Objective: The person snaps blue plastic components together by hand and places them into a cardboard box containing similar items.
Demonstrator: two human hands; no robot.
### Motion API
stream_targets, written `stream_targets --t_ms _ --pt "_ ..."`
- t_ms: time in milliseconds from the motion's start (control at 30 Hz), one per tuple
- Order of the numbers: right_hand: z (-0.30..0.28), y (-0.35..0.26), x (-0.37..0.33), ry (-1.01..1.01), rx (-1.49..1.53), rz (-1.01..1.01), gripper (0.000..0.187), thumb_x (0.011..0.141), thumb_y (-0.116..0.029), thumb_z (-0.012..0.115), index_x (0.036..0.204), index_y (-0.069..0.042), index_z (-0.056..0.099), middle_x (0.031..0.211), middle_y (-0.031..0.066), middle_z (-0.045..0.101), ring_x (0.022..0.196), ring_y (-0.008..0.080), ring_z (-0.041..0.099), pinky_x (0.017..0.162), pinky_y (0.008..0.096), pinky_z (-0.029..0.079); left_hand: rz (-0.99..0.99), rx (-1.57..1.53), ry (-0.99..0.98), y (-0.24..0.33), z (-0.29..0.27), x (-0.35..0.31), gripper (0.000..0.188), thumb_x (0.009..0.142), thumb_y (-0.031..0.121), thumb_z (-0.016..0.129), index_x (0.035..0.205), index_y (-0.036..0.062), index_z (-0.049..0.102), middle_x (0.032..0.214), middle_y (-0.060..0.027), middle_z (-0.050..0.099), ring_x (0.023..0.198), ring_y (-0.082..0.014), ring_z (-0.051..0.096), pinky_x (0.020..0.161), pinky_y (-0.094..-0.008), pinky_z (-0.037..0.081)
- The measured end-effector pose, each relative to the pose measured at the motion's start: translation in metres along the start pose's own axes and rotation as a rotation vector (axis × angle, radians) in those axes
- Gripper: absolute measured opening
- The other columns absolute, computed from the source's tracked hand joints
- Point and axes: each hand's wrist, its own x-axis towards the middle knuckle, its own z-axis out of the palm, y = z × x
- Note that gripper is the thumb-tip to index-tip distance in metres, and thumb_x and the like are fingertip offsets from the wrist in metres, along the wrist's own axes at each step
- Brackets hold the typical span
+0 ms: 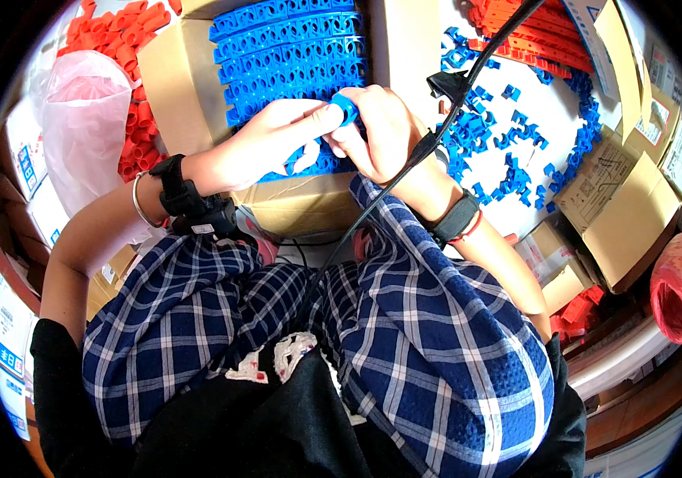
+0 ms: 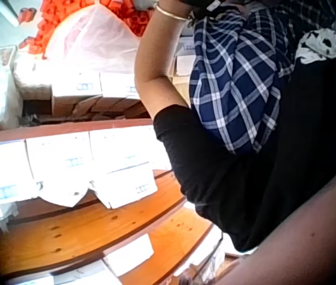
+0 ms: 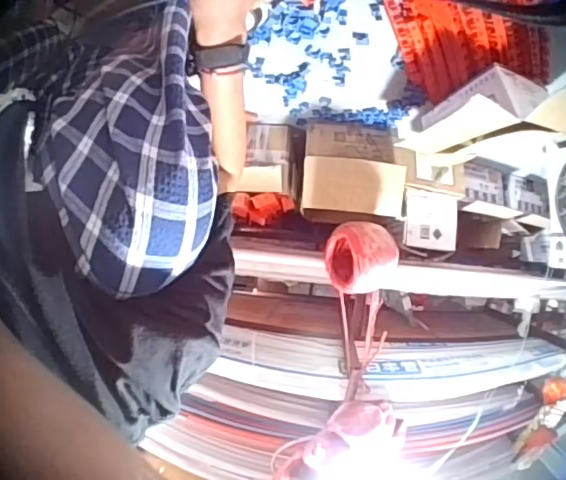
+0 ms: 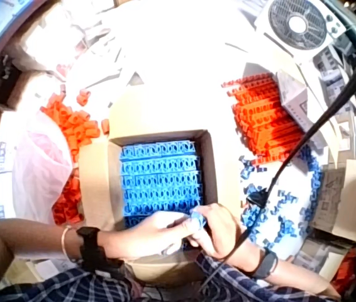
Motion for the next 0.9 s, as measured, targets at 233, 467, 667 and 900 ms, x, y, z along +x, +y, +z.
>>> stream_targets --t_ms 233,467,667,900 --pt "0.004 -0.001 -0.002 0.062 0.016 -0.061 0.029 0.089 -0.022 0.064 0.103 0.001 0.055 0.081 0.0156 0.059 0.073 0.0342 0.059 0.068 0.0415 0.049 -0.021 0.016 -0.096 -0.004 -0.005 0.004 0.037 0.101 0.039 0.051 0.094 0.0056 0.064 0.07 0.005 0.052 0.056 -0.0034 0.045 0.049 -0.0181 0.034" --pt "0.005 0.002 -0.003 0.073 -0.03 -0.071 0.031 0.085 -0.02 0.068 0.103 0.002 0.055 0.08 0.016 0.06 0.071 0.0341 0.062 0.065 0.0389 0.051 -0.095 -0.125 -0.087 -0.004 -0.002 0.004 0.035 0.1 0.039 0.052 0.098 0.0061 0.063 0.075 0.0044 0.054 0.057 -0.0019 0.047 0.046 -0.0173 0.033" --pt "0.005 0.005 -0.005 0.061 0.333 0.145 0.04 0.083 -0.019 0.074 0.114 0.001 0.057 0.095 0.013 0.063 0.081 0.0256 0.066 0.072 0.0346 0.053 0.008 -0.038 -0.03 -0.001 -0.011 0.002 0.032 0.101 0.037 0.051 0.102 0.0077 0.063 0.084 0.0037 0.057 0.057 0.0005 0.044 0.044 -0.0149 0.027" --pt "-0.007 0.016 0.01 -0.007 0.157 -0.091 0.042 0.081 -0.018 0.076 0.118 -0.002 0.062 0.102 0.0143 0.066 0.09 0.0272 0.064 0.08 0.0348 0.052 0.054 0.075 0.037 -0.003 -0.02 0.002 0.037 0.092 0.033 0.067 0.113 0.0033 0.064 0.081 -0.0002 0.06 0.054 -0.0029 0.044 0.045 -0.0186 0.032"
